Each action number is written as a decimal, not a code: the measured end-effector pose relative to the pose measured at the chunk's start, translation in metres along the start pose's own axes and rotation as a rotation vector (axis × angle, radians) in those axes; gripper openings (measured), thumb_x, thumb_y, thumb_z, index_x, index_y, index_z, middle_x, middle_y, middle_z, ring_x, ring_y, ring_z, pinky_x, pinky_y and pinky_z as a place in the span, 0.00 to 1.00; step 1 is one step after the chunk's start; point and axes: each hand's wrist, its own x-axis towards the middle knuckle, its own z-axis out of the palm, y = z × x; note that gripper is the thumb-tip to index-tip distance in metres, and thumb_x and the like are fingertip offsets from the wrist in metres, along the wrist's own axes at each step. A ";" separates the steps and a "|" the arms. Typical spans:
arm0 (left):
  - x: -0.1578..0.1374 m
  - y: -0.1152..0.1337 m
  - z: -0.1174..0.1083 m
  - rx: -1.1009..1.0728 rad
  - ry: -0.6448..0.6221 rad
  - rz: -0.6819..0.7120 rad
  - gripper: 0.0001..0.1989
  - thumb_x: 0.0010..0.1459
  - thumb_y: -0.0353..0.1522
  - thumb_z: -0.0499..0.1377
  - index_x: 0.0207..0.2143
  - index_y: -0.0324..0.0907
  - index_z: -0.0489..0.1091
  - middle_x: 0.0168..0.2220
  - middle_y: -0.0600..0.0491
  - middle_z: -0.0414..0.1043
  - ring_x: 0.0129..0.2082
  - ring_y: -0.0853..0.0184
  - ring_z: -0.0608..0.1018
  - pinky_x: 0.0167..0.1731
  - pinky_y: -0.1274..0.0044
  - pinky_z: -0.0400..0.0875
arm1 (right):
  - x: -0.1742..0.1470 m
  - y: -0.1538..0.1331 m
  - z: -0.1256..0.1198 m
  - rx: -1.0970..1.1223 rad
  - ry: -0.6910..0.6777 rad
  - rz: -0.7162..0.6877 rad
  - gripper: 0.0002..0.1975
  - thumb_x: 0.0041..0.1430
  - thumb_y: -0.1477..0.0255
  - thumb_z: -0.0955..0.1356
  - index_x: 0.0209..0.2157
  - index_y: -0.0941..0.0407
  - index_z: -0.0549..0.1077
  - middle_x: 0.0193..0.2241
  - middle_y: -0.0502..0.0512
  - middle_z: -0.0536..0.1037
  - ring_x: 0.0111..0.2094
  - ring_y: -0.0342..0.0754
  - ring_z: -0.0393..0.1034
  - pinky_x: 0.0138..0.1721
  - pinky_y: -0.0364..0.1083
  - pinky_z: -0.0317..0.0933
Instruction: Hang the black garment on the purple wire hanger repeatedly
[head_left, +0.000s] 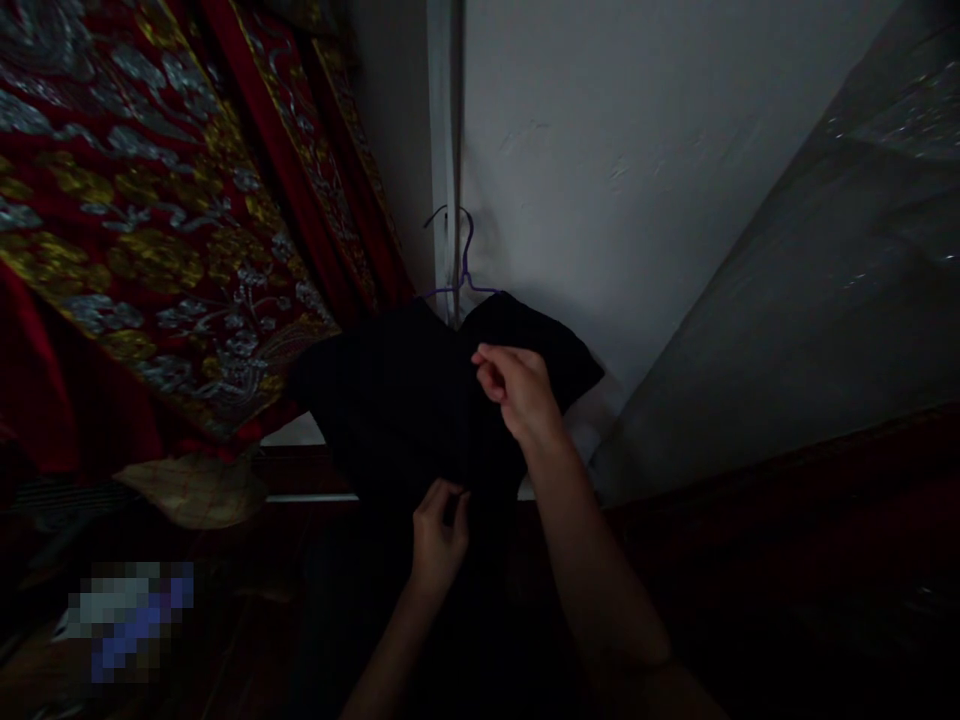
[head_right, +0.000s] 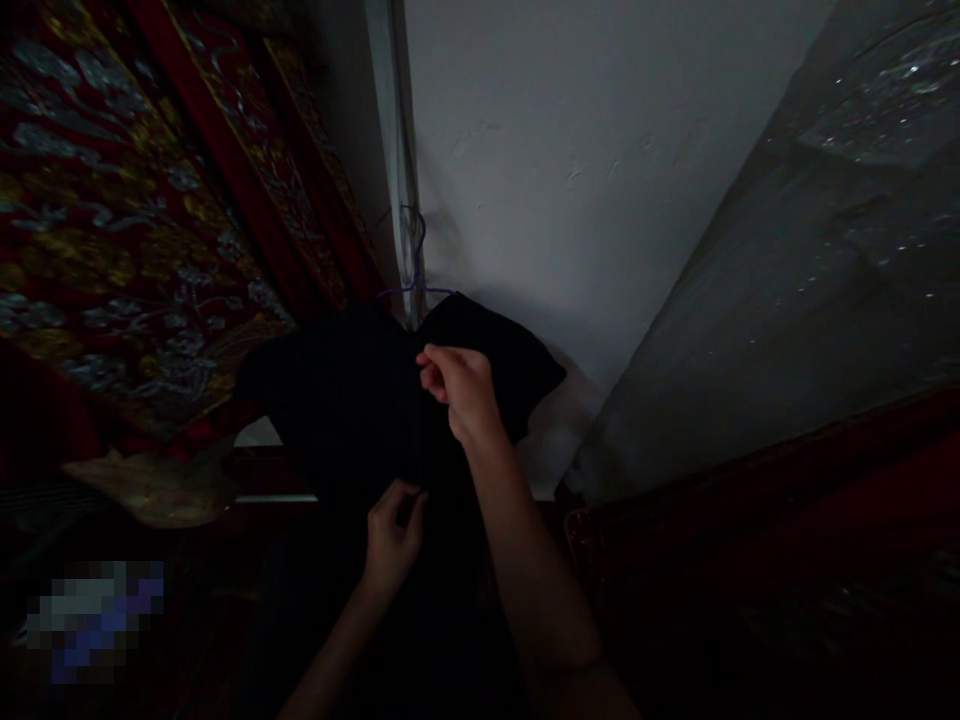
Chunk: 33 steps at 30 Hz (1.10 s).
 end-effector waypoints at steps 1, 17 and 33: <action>-0.001 -0.003 0.002 -0.004 -0.003 -0.010 0.06 0.62 0.31 0.59 0.30 0.43 0.72 0.30 0.52 0.73 0.32 0.63 0.76 0.35 0.75 0.67 | 0.006 -0.008 0.003 0.006 -0.019 -0.017 0.13 0.44 0.63 0.72 0.20 0.58 0.72 0.10 0.44 0.64 0.12 0.34 0.49 0.14 0.38 0.38; 0.145 0.145 -0.070 0.167 0.034 0.503 0.08 0.64 0.33 0.60 0.40 0.41 0.78 0.36 0.52 0.78 0.36 0.67 0.77 0.38 0.77 0.70 | -0.015 -0.027 0.013 -0.238 -0.132 -0.333 0.14 0.62 0.63 0.67 0.25 0.56 0.72 0.15 0.44 0.65 0.16 0.37 0.57 0.20 0.39 0.51; 0.159 0.098 -0.134 -0.246 0.696 0.331 0.08 0.65 0.32 0.59 0.32 0.41 0.72 0.25 0.60 0.68 0.28 0.74 0.71 0.35 0.80 0.69 | -0.085 0.102 -0.003 -0.247 -0.163 0.063 0.14 0.59 0.63 0.67 0.23 0.55 0.68 0.16 0.44 0.62 0.18 0.40 0.55 0.22 0.41 0.47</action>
